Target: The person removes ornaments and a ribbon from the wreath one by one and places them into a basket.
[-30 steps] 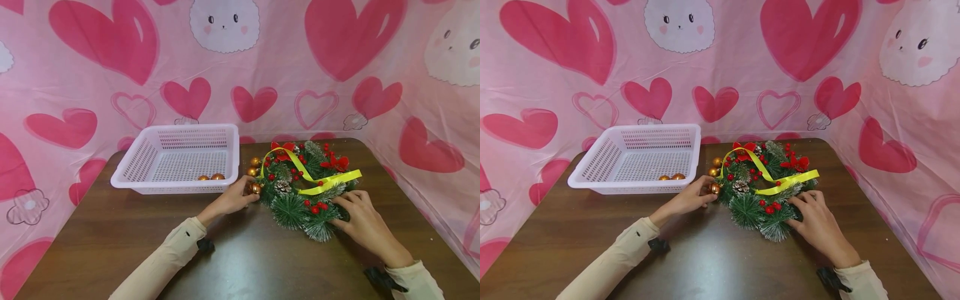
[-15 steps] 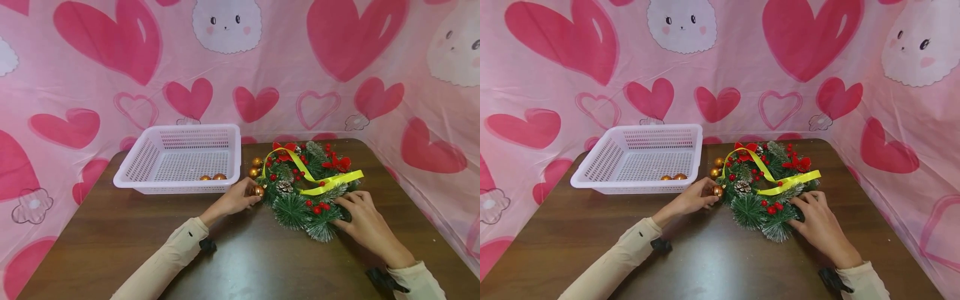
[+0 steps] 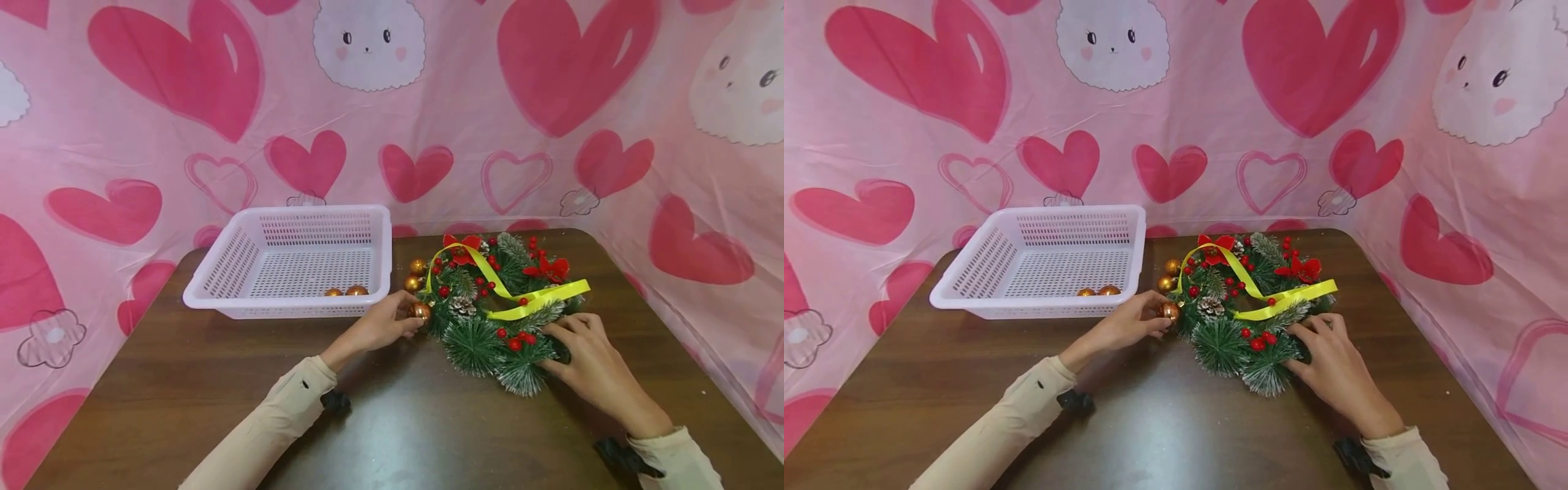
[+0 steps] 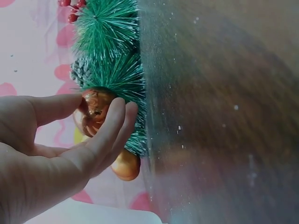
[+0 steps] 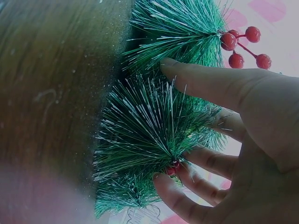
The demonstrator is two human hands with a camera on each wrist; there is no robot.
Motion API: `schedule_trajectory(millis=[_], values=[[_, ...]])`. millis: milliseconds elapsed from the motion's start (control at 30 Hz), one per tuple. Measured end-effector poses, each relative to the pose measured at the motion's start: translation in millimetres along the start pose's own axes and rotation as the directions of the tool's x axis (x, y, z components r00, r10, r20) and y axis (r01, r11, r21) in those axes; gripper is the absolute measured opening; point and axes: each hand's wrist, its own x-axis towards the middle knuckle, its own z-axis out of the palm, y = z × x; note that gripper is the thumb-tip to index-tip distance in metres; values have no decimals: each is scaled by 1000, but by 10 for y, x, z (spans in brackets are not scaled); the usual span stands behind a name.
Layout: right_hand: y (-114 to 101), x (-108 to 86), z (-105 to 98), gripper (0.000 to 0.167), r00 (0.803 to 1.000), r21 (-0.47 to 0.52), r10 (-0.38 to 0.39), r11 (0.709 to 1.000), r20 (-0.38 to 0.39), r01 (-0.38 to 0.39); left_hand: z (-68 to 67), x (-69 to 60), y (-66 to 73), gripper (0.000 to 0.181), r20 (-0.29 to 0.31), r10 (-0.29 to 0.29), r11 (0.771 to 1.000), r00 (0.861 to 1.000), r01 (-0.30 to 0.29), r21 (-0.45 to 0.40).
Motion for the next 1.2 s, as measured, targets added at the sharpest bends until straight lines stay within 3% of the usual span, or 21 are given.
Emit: schedule_trajectory(millis=[167,533,900,1200], values=[[-7,1,-4,51,1000,3,11,1000,9,-11,18,6,5,39,-3,-8,999,1000,8,-36],[-4,18,-10,50,1000,1,11,1000,25,-11,30,-10,56,37,-44,23,1000,999,-23,18],[2,-2,1,50,1000,0,-6,1000,15,6,65,-20,33,36,-43,23,999,999,-21,45],[1,-2,-12,50,1000,-4,-6,1000,10,6,69,-23,68,37,-47,25,999,999,-26,-28]])
